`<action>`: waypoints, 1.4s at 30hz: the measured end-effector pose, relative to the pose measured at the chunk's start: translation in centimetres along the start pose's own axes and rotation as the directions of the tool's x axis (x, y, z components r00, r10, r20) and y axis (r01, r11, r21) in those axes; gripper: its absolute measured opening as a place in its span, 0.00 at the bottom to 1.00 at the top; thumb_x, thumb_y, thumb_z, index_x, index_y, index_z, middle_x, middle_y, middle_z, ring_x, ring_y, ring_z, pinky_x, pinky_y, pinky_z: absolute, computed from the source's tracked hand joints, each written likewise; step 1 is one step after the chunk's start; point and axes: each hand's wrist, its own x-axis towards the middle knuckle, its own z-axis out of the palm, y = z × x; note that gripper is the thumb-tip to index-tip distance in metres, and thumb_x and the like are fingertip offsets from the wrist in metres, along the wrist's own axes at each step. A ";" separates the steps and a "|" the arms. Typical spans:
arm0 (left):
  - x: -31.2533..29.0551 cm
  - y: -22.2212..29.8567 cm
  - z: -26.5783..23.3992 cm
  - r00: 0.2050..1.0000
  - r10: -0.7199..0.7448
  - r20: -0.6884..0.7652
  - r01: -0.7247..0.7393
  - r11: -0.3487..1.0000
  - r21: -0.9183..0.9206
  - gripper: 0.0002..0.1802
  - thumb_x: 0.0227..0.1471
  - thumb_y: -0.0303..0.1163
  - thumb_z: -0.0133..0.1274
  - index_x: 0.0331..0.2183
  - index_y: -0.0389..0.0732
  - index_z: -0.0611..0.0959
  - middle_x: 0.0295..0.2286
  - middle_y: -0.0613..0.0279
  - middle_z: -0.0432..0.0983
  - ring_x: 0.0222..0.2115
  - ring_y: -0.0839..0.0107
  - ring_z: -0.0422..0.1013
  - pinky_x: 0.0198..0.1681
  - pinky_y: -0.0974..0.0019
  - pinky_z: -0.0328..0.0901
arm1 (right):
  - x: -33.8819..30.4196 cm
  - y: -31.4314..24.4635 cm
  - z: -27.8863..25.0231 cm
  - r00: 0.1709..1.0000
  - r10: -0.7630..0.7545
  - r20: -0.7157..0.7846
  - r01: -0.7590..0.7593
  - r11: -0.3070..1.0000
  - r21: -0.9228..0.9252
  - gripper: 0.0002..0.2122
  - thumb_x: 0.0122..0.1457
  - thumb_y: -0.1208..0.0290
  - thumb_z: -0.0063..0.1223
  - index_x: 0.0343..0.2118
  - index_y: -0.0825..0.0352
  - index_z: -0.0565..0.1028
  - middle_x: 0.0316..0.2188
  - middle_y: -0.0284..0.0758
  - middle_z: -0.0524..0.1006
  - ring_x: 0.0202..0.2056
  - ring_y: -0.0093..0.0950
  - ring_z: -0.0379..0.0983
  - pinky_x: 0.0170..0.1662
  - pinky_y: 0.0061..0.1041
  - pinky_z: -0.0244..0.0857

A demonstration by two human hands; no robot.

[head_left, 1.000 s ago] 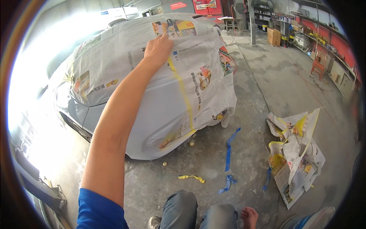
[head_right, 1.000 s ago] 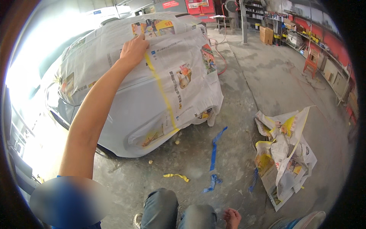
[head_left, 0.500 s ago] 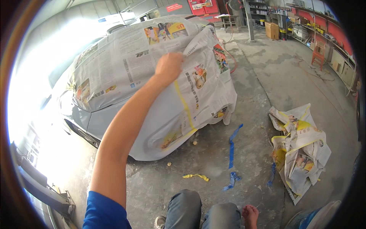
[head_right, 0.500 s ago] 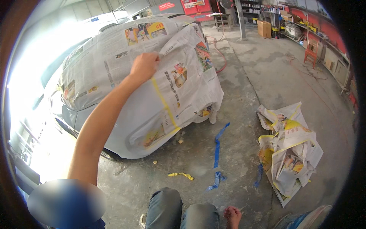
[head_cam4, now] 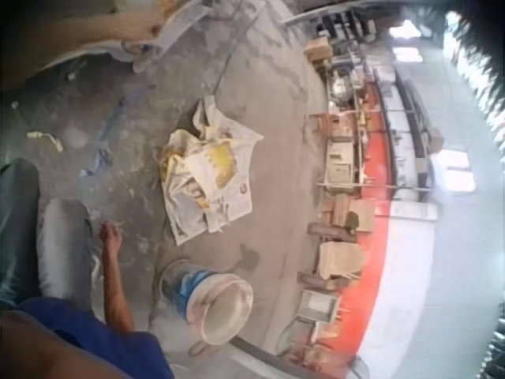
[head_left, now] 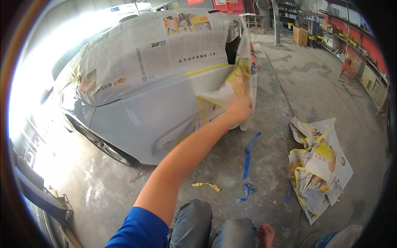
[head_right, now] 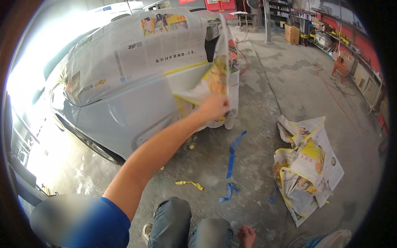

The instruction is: The person removes newspaper and masking tape from the front bumper and hood of a white car in a garage. They peel off the tape and fold the newspaper, gathering the materials into a pile on the floor.

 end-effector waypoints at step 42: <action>-34.6 16.8 27.5 0.316 0.534 0.784 0.668 0.463 -0.583 0.15 0.54 0.38 0.59 0.38 0.36 0.81 0.33 0.58 0.78 0.37 0.68 0.73 0.42 0.64 0.66 | 9.3 -5.7 6.1 0.871 0.165 0.462 0.444 0.133 -0.886 0.49 0.49 0.38 0.59 0.61 0.79 0.57 0.52 0.56 0.69 0.52 0.42 0.70 0.55 0.32 0.62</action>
